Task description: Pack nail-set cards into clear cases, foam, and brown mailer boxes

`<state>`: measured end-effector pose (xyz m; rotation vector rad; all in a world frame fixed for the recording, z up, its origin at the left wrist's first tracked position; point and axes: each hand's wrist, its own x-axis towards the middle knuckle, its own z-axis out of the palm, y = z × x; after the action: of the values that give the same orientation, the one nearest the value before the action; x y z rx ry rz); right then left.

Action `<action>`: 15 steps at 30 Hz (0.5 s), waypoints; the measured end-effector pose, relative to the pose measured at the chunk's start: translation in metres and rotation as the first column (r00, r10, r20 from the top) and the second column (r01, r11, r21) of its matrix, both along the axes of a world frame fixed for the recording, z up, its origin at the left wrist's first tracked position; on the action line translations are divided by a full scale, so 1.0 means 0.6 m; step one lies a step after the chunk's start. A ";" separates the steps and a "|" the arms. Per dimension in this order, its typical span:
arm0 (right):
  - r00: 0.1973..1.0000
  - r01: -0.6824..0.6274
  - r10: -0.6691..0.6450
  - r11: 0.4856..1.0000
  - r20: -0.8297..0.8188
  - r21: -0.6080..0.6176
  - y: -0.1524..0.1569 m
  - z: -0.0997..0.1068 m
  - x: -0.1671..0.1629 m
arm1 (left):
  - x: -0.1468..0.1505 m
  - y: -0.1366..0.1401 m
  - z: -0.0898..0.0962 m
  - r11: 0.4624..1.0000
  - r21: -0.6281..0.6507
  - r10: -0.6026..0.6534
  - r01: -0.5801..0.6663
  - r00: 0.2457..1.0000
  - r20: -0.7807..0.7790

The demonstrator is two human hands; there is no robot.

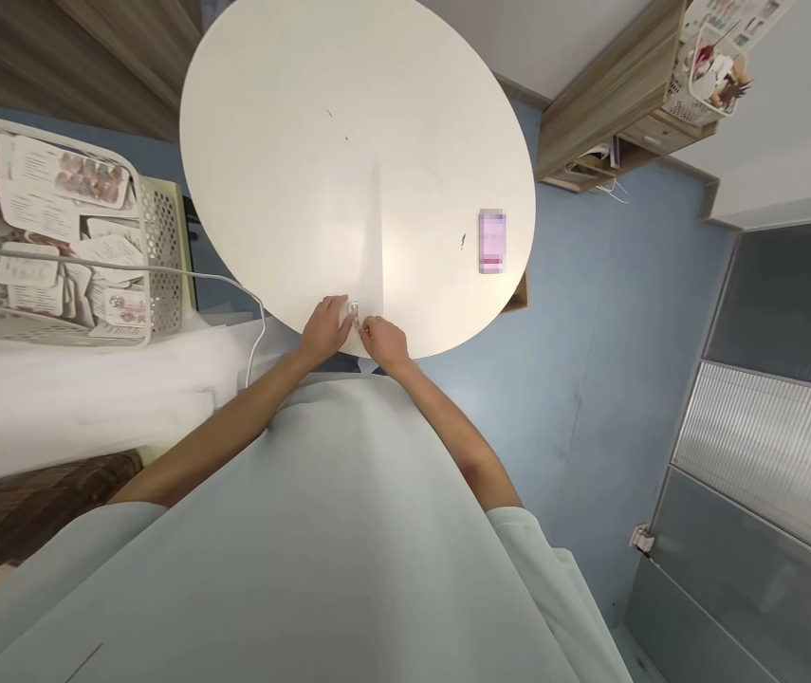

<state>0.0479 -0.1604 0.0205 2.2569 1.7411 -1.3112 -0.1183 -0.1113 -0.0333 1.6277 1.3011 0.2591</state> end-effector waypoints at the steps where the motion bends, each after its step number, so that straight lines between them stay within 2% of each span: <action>1: 0.999 -0.048 0.048 0.999 0.014 -0.009 0.005 -0.006 -0.008 | -0.004 -0.002 0.004 0.996 -0.044 0.072 -0.072 0.997 0.005; 4: 0.985 -0.165 0.167 0.986 0.050 -0.035 0.017 -0.026 -0.030 | -0.008 -0.001 0.014 0.957 -0.189 0.218 -0.221 0.975 -0.037; 7: 0.975 -0.213 0.215 0.976 0.053 -0.052 0.025 -0.041 -0.047 | -0.003 0.005 0.013 0.916 -0.266 0.275 -0.302 0.952 -0.133; 11: 0.985 -0.170 0.171 0.983 0.008 -0.071 0.027 -0.044 -0.056 | 0.005 0.014 0.004 0.909 -0.279 0.251 -0.310 0.941 -0.227; 15: 0.989 -0.143 0.145 0.984 0.016 -0.110 0.027 -0.026 -0.041 | 0.007 0.019 0.001 0.921 -0.278 0.185 -0.274 0.933 -0.308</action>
<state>0.0232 -0.1441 0.0048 2.0396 1.7421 -1.3102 -0.1142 -0.1000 -0.0329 1.2652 1.6597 -0.0406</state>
